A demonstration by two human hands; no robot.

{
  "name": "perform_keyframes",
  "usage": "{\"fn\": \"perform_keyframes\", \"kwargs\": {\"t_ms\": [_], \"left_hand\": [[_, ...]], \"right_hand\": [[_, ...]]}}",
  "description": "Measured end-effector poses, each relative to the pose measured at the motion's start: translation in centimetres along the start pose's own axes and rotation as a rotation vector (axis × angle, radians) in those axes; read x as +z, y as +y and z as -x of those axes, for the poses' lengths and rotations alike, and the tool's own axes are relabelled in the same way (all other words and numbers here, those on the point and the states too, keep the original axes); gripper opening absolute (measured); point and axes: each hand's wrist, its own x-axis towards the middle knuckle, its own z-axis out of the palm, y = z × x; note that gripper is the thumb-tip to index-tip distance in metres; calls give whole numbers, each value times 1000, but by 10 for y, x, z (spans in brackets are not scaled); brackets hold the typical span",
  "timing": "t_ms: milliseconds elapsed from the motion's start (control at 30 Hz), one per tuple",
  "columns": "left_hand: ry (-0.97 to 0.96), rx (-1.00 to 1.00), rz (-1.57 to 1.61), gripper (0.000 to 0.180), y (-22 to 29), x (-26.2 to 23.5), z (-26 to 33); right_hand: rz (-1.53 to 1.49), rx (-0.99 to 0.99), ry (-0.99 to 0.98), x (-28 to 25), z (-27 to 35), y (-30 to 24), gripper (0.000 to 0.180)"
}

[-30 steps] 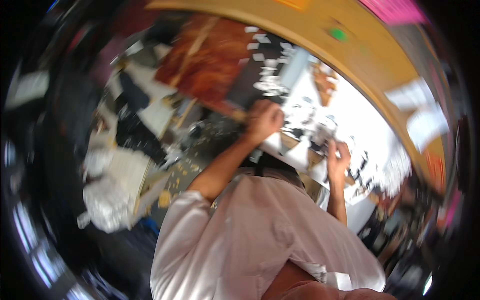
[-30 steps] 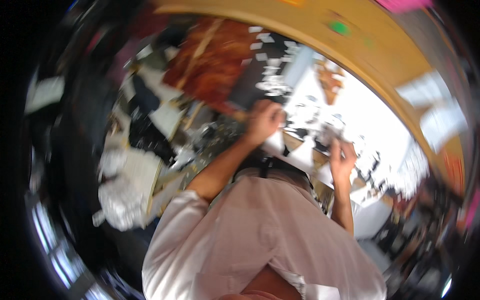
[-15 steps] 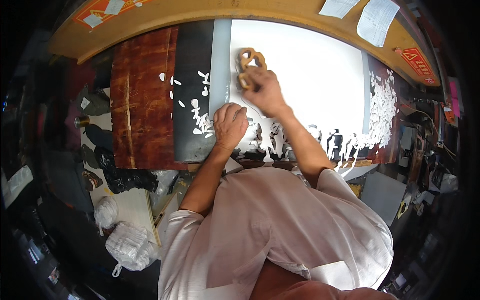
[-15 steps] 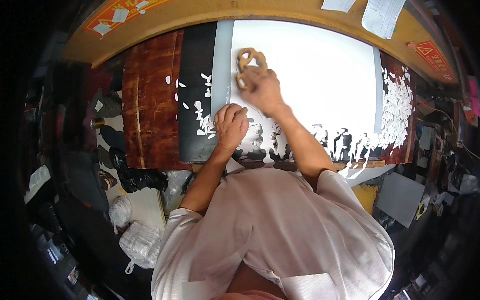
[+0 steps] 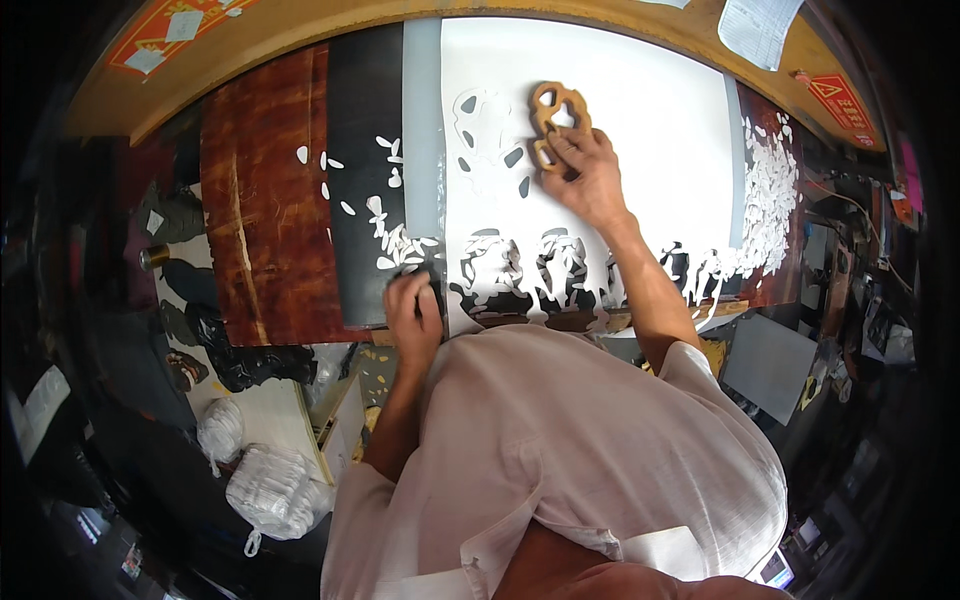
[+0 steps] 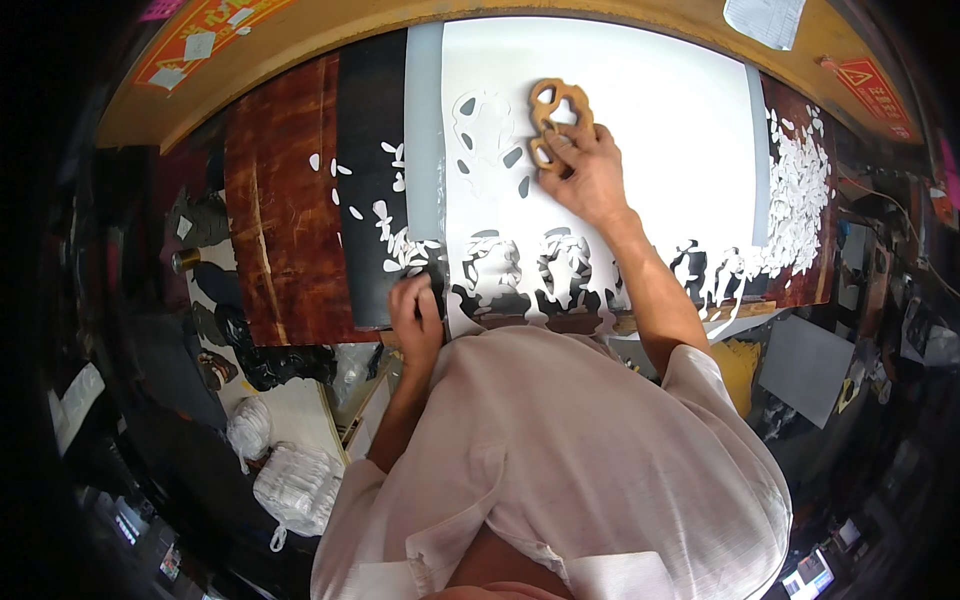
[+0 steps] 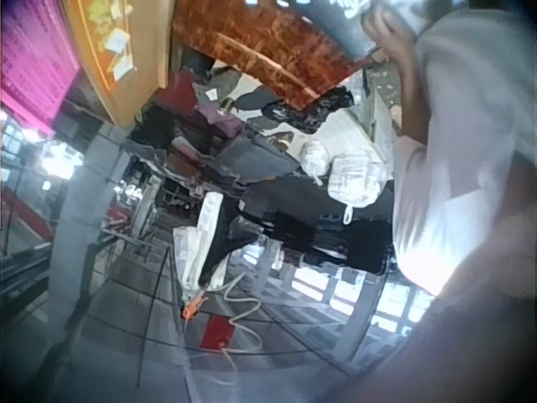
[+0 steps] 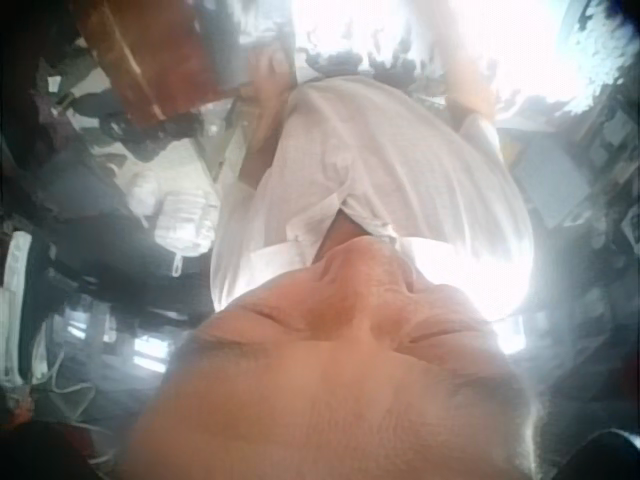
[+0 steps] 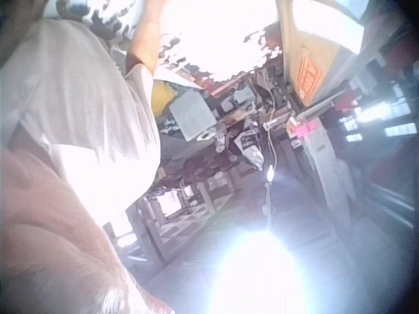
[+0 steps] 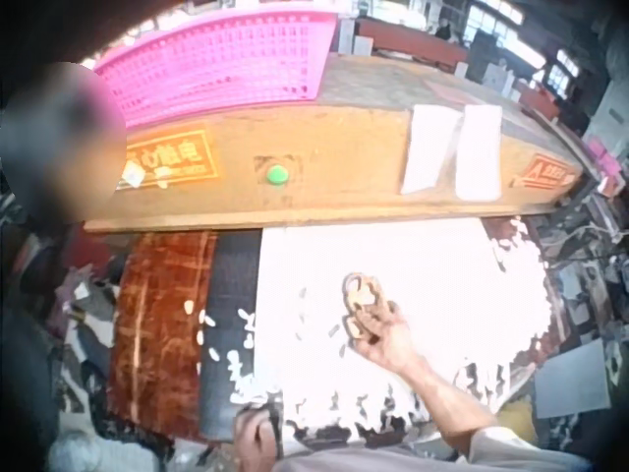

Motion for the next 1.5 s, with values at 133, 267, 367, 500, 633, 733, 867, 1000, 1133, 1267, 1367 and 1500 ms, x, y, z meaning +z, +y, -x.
{"fn": "perform_keyframes", "kwargs": {"t_ms": [133,267,367,500,633,733,867,1000,1133,1267,1367,1500], "left_hand": [[-115,0,-131,18,-10,1,26],[-42,53,-129,21,-25,21,15],[35,137,-75,24,-30,25,16],[47,90,9,28,-32,22,27],[10,187,-169,34,-35,24,34],[87,240,-213,36,-38,31,37],[152,218,-168,33,-41,38,38],[169,228,-160,29,-39,40,26],[193,235,-164,30,-32,44,16],[189,228,-144,28,-31,39,28],[194,230,-128,25,-34,35,43],[168,209,-162,21,-35,29,80]], "right_hand": [[175,-2,-27,15,6,-1,51],[146,-85,171,-5,7,2,43],[10,-5,273,-27,37,8,39],[-227,228,289,-47,111,23,37],[-546,566,574,-87,170,63,41],[-402,732,880,-152,197,98,48],[-374,363,1016,-193,229,106,52],[-430,582,519,-122,271,62,32],[-344,331,401,-66,275,32,27],[-143,196,310,-61,266,10,26],[-83,169,230,-60,250,-3,31],[5,47,204,-43,234,-21,40]]}}
